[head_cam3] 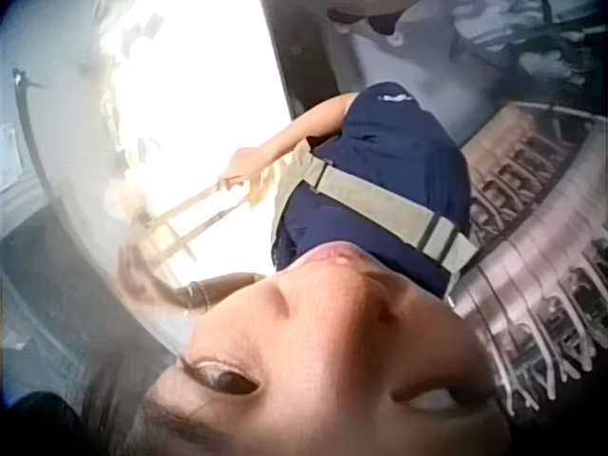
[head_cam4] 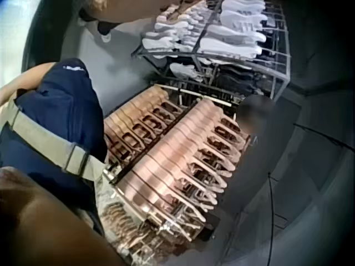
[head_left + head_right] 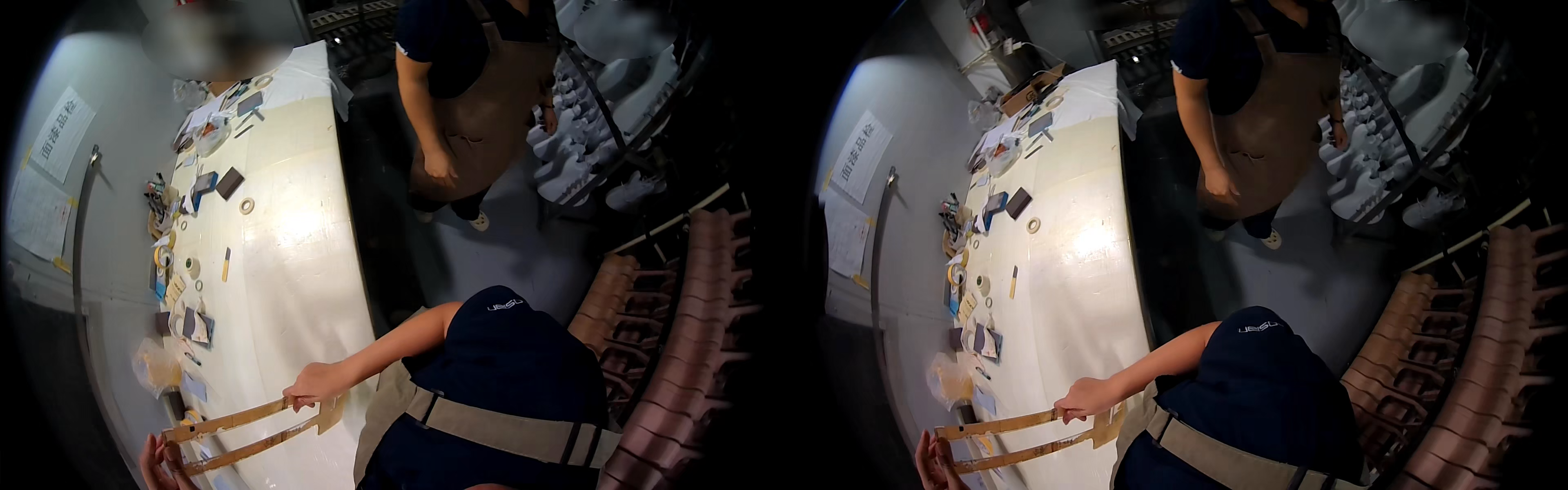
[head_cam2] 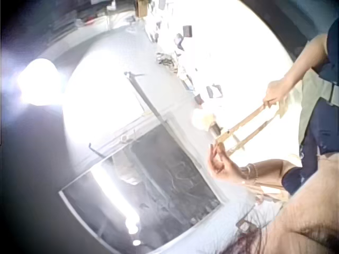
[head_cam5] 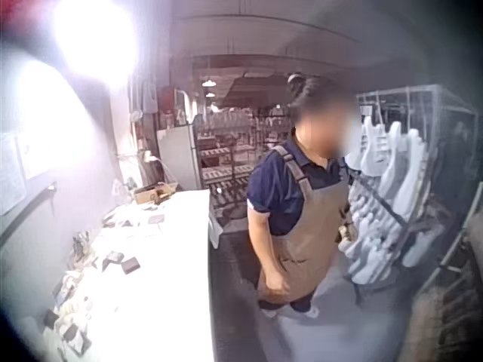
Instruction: The person moves a rack of unfinished guitar bodies through a workshop and places two on a workbench. They use a wooden template to mark positions on the guitar bodies with a pencil, then apply masking tape to the marked areas.
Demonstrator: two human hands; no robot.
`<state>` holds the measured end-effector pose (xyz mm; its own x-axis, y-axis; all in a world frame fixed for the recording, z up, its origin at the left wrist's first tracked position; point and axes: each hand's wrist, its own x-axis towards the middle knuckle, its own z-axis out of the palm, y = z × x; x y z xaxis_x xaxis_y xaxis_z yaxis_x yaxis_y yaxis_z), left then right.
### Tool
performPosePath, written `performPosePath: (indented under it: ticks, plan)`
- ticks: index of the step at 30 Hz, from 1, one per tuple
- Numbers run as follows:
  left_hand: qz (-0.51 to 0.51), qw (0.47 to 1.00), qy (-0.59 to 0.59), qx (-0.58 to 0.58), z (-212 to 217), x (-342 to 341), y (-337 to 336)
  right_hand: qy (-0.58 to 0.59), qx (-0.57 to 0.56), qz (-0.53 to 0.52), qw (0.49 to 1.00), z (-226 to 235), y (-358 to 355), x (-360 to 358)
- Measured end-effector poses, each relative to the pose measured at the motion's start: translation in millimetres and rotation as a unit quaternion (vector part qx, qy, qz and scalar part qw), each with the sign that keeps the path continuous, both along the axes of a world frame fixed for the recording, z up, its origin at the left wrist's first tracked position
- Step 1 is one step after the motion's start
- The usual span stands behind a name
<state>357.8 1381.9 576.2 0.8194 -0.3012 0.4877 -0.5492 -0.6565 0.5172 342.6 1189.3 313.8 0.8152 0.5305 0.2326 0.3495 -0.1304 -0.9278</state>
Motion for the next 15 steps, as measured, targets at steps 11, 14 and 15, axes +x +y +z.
performPosePath:
  ticks: [11,14,15]
  plan:
    - [0.062,0.975,0.175,-0.125,8.5,-33.1,-21.6,-0.020,-0.040,-0.120,0.992,-44.0,5.8,-29.1]
    - [0.034,0.992,0.093,-0.082,4.1,-36.2,-21.8,-0.006,-0.081,-0.130,0.988,-29.9,-2.7,-44.5]
    - [0.015,0.996,0.043,-0.080,-1.0,-34.4,-18.2,0.003,-0.097,-0.128,0.987,-22.1,-6.1,-50.9]
